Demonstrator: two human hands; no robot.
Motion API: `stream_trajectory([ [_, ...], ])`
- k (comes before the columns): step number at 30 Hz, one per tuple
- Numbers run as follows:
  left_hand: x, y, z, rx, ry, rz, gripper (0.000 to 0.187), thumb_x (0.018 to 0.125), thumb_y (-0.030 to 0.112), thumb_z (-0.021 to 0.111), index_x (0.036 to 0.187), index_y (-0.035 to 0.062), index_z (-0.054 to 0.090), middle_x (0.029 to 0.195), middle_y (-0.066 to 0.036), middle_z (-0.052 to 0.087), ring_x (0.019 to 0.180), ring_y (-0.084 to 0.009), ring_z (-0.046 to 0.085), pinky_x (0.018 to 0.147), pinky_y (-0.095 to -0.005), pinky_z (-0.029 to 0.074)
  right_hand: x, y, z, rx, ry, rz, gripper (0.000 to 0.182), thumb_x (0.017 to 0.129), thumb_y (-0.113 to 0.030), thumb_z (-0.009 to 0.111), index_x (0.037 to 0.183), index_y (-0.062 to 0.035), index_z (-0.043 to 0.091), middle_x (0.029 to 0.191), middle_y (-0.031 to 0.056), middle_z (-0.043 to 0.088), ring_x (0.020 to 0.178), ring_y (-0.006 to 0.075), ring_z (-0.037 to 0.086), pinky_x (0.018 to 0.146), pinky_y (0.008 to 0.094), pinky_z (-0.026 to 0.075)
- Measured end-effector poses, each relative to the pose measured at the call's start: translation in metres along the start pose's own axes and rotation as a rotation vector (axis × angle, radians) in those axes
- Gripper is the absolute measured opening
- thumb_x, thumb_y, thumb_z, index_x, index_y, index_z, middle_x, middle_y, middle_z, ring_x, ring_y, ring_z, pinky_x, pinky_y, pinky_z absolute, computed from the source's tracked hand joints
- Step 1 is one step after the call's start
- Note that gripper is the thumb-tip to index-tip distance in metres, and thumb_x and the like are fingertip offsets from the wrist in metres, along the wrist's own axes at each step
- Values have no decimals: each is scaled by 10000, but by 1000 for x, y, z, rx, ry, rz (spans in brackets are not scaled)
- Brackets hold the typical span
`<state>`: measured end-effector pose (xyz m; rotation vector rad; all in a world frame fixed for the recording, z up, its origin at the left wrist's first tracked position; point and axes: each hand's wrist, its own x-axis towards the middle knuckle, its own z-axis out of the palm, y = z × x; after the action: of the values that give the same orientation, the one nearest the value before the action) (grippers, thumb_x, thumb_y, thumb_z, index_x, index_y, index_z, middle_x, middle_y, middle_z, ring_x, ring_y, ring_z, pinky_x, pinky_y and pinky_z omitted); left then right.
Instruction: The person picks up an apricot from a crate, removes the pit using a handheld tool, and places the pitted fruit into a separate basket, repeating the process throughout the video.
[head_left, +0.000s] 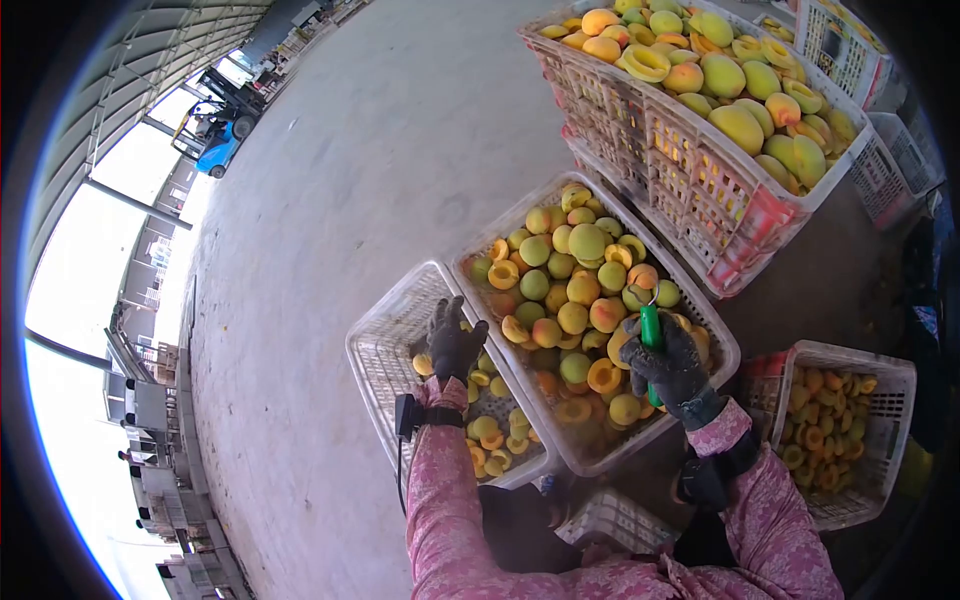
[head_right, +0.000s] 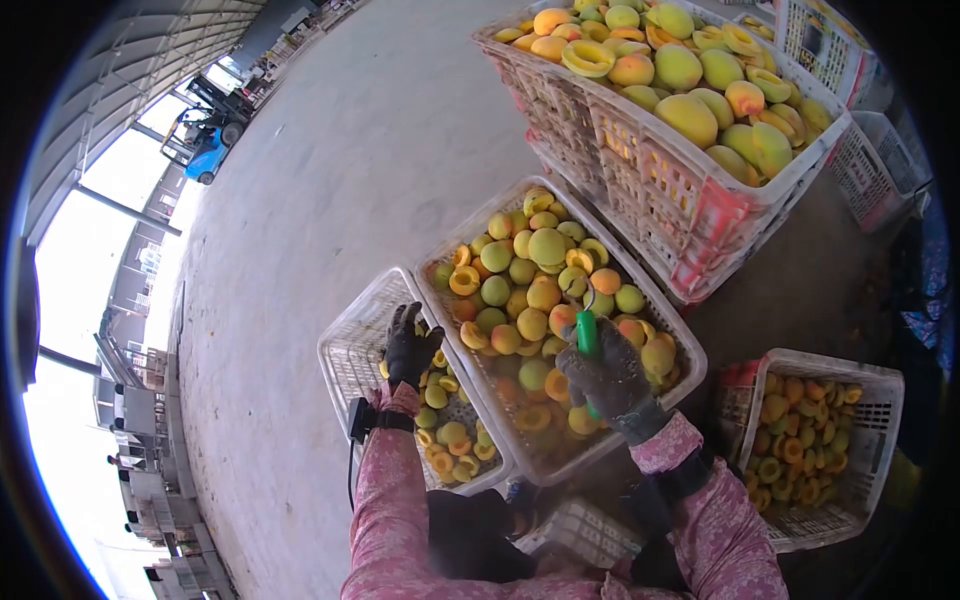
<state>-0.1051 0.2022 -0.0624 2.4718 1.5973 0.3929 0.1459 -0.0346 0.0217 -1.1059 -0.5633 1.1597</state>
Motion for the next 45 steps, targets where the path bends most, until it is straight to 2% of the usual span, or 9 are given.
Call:
stream_trajectory([
  [7,-6,53,88,363,-310,608,657,639,393,662,1225,168,468,1152,-112,527,1032,-319,517,878,-438,412,0,3,-4,-53,-8,42,205,793,-76,571,968,-71,465,716,14,499,447,76,438,407,229,380],
  [14,-2,54,44,105,-25,383,505,670,193,642,1154,142,507,947,-122,567,853,-297,577,718,-427,447,-1,1,-10,-88,24,-23,232,798,-97,570,1003,-64,467,704,17,507,458,79,457,423,235,396],
  [20,-6,-6,8,632,216,-218,565,706,309,595,1223,116,469,1222,-196,465,1096,-368,470,903,-449,386,-2,-3,-11,-97,5,-12,226,803,-122,558,1003,-56,476,676,12,494,454,85,463,429,248,407],
  [26,5,77,37,-184,-249,-180,655,740,464,570,1206,18,457,1140,-217,530,1081,-358,498,896,-415,408,-1,-1,-7,-127,-1,10,225,790,-98,573,989,-57,476,666,13,487,454,87,463,426,249,401],
  [34,9,117,111,-229,-446,-132,620,653,484,663,1046,14,563,952,-180,622,938,-341,584,796,-412,469,1,3,-15,-173,2,-65,250,792,-115,592,1001,-63,467,685,16,493,462,88,470,431,250,404],
  [36,-1,98,121,-503,-341,-194,482,693,365,672,997,0,584,887,-150,638,849,-314,614,748,-384,484,1,1,-15,-179,4,-64,249,791,-116,591,999,-61,466,677,15,491,462,89,471,432,250,406],
  [38,-9,82,115,-1621,-338,-480,394,734,238,647,1024,-17,573,899,-133,636,824,-260,617,731,-352,484,1,-1,-14,-185,10,-62,247,791,-117,590,997,-60,466,669,14,490,461,90,471,432,250,407],
  [43,-15,88,136,-1144,-326,-264,459,726,231,650,1123,28,538,1002,-137,606,943,-280,578,825,-352,462,1,-4,-12,-172,35,-22,230,791,-109,582,984,-59,468,633,5,478,456,88,467,426,251,407],
  [45,-16,119,119,-296,-359,-53,595,679,301,686,1178,43,491,1121,-162,551,1062,-323,509,913,-391,406,1,-4,-12,-152,31,-17,223,792,-107,580,981,-60,470,633,4,478,454,87,465,422,248,404],
])
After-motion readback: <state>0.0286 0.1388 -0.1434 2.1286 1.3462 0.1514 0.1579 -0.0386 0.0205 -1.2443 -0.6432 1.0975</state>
